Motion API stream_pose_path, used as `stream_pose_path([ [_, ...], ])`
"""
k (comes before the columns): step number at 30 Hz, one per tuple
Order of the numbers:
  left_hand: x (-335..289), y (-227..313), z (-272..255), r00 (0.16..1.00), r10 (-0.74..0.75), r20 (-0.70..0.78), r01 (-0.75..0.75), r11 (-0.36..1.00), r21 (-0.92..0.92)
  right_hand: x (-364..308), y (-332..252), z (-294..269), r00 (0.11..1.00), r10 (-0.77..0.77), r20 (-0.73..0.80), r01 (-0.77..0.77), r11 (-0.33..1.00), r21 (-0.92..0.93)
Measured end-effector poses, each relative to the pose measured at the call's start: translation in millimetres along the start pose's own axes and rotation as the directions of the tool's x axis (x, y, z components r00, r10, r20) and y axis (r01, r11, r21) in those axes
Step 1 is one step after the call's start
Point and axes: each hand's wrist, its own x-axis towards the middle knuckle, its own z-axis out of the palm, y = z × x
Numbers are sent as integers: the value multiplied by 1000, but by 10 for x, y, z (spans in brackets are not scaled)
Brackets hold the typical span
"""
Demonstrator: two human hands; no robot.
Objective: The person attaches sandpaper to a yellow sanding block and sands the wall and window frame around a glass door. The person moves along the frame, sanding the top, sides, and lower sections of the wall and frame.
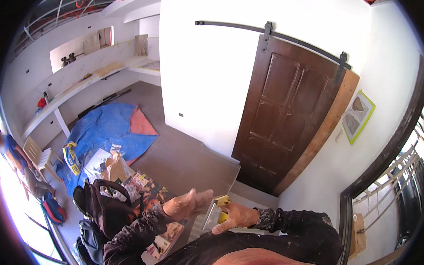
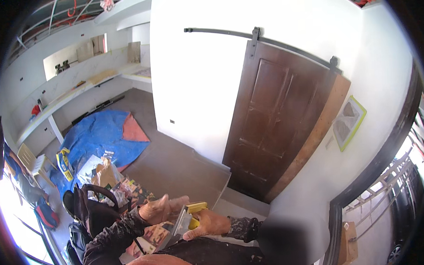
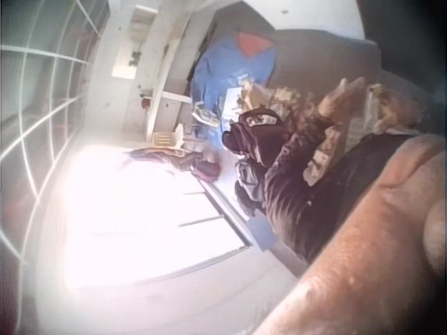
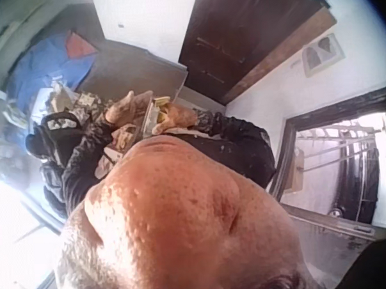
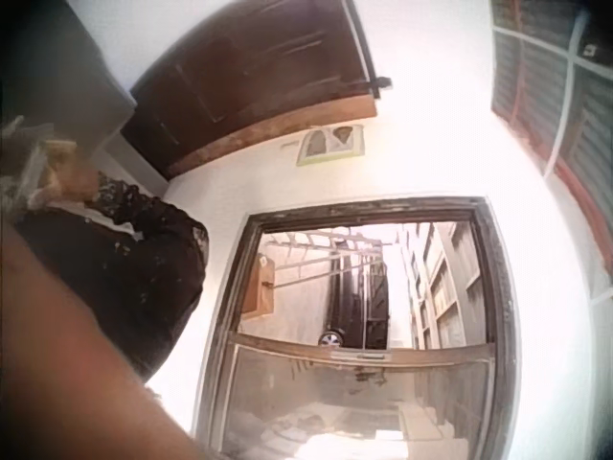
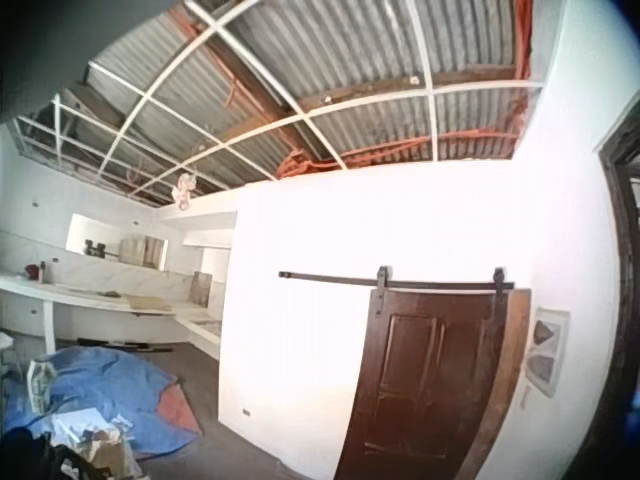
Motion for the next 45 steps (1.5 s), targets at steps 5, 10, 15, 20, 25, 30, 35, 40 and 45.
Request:
stream_pose_path([
  [5, 1082, -44, 175, 894, 446, -36, -35, 151, 988, -233, 99, -772, 995, 95, 13, -95, 989, 111],
  [10, 2010, -52, 872, 854, 520, -10, -364, 611, 703, -546, 435, -1382, 995, 32, -96, -29, 999, 28],
  [15, 2542, 54, 514, 926, 373, 49, -148, 241, 959, -635, 542, -1912, 939, -184, -290, 257, 936, 240],
  [20, 3132, 554, 748, 933, 329, 143, -49, -277, 960, -782, 467, -2535, 665, 122, -737, 641, 415, 646],
  [25, 3256, 607, 501, 951, 260, -166, 144, 102, 984, -534, 584, -2713, 609, -303, -733, 791, 171, 587],
  [30, 3272, 808, 358, 965, 263, 12, 10, -82, 997, -435, 626, -2584, 594, -320, -738, 797, 358, 486],
  [35, 3184, 1038, 617, 887, 202, 416, -186, -667, 722, -264, 510, -2506, 650, -297, -699, 752, 384, 536],
  [40, 3202, 955, 572, 956, -94, 278, -224, 381, 897, 88, 375, -2418, 712, -113, -693, 681, 355, 641],
  [45, 3184, 991, 431, 953, -19, 304, -267, 426, 864, 122, 355, -2440, 726, 59, -686, 622, 370, 690],
])
